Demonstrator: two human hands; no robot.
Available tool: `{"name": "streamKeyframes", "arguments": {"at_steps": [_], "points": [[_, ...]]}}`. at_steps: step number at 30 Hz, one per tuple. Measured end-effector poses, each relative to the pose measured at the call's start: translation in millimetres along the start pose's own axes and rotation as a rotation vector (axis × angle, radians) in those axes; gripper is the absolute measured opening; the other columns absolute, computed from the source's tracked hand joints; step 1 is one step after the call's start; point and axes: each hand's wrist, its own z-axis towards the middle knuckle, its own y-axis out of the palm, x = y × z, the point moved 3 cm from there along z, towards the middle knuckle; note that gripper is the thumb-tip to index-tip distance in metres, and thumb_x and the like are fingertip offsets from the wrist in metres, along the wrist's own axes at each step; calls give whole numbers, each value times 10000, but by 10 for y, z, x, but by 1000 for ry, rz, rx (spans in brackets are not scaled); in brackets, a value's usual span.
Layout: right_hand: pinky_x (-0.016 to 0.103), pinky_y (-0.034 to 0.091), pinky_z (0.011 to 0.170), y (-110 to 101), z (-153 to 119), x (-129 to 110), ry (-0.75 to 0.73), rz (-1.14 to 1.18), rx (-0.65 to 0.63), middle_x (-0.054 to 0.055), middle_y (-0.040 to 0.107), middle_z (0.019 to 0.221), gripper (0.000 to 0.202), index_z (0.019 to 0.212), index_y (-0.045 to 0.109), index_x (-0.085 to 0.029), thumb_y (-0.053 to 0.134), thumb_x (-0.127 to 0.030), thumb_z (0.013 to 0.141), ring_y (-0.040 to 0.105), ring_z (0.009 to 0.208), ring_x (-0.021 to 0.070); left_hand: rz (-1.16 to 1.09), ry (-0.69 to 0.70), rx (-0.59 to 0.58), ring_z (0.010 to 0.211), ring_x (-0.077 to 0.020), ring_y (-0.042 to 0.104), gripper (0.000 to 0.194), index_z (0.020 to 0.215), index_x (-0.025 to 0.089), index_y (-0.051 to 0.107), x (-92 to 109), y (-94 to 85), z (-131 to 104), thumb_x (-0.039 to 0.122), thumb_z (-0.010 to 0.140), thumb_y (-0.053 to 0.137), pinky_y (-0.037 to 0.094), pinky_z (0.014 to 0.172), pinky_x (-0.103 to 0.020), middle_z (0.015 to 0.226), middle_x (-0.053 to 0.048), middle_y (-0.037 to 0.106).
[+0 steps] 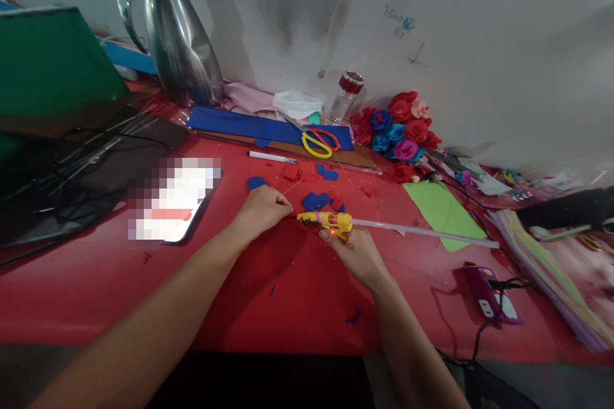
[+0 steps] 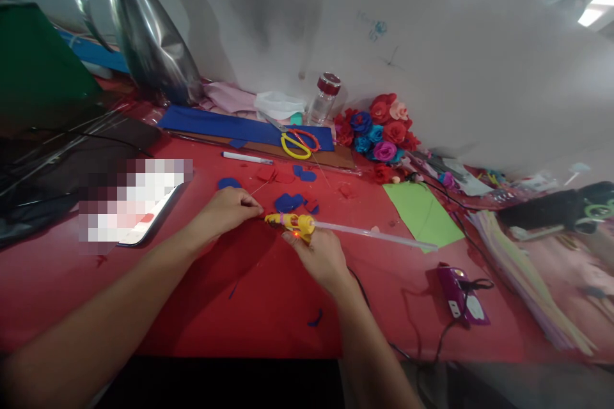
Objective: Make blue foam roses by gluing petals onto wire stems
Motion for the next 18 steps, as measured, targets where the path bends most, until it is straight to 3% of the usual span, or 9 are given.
{"name": "streamKeyframes", "arguments": {"at_steps": [18], "points": [[350, 494, 792, -29, 3, -18, 2, 73, 0, 71, 740, 960, 283, 1036, 703, -230, 521, -392, 891, 670, 938, 272, -17, 15, -3, 767, -204, 666, 155, 682, 202, 767, 22, -18, 3, 205, 728, 619, 434, 685, -286, 813, -81, 767]]}}
